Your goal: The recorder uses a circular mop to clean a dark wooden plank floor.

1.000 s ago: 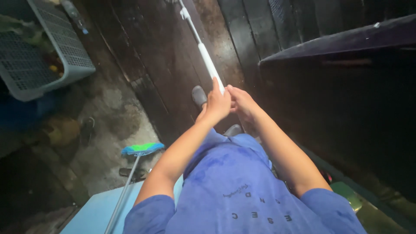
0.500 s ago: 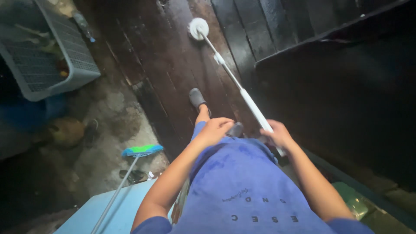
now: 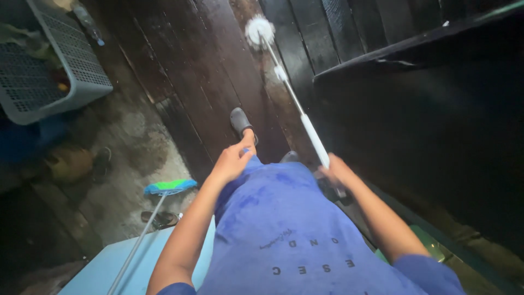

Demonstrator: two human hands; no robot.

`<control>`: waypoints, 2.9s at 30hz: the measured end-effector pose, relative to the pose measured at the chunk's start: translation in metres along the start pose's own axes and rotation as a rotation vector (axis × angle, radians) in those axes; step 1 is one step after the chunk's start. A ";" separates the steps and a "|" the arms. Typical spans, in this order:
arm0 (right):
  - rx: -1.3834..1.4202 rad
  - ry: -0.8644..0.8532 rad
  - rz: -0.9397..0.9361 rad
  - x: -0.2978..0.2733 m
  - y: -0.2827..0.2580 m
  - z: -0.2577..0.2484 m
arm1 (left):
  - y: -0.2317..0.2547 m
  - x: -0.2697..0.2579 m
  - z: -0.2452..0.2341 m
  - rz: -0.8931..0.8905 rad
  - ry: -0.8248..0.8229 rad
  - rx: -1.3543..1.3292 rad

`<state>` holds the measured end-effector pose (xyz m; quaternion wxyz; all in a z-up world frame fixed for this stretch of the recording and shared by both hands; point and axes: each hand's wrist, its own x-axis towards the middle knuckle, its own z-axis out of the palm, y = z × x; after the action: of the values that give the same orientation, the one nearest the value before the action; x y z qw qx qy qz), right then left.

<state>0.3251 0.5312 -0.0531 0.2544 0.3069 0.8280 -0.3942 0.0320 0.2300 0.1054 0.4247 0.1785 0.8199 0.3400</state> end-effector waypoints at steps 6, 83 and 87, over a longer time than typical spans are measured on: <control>0.508 -0.077 0.136 0.120 -0.185 -0.070 | -0.034 0.045 -0.063 0.018 0.052 0.049; 0.297 0.032 0.089 0.629 -0.314 -0.488 | 0.193 0.421 -0.182 -0.182 0.238 -0.121; 0.345 0.015 0.053 0.712 -0.367 -0.555 | 0.264 0.464 -0.192 -0.245 0.260 -0.125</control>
<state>-0.5204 1.0158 -0.0322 0.2022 0.3708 0.7416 -0.5212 -0.3914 0.6077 0.1038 0.3637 0.0053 0.8606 0.3564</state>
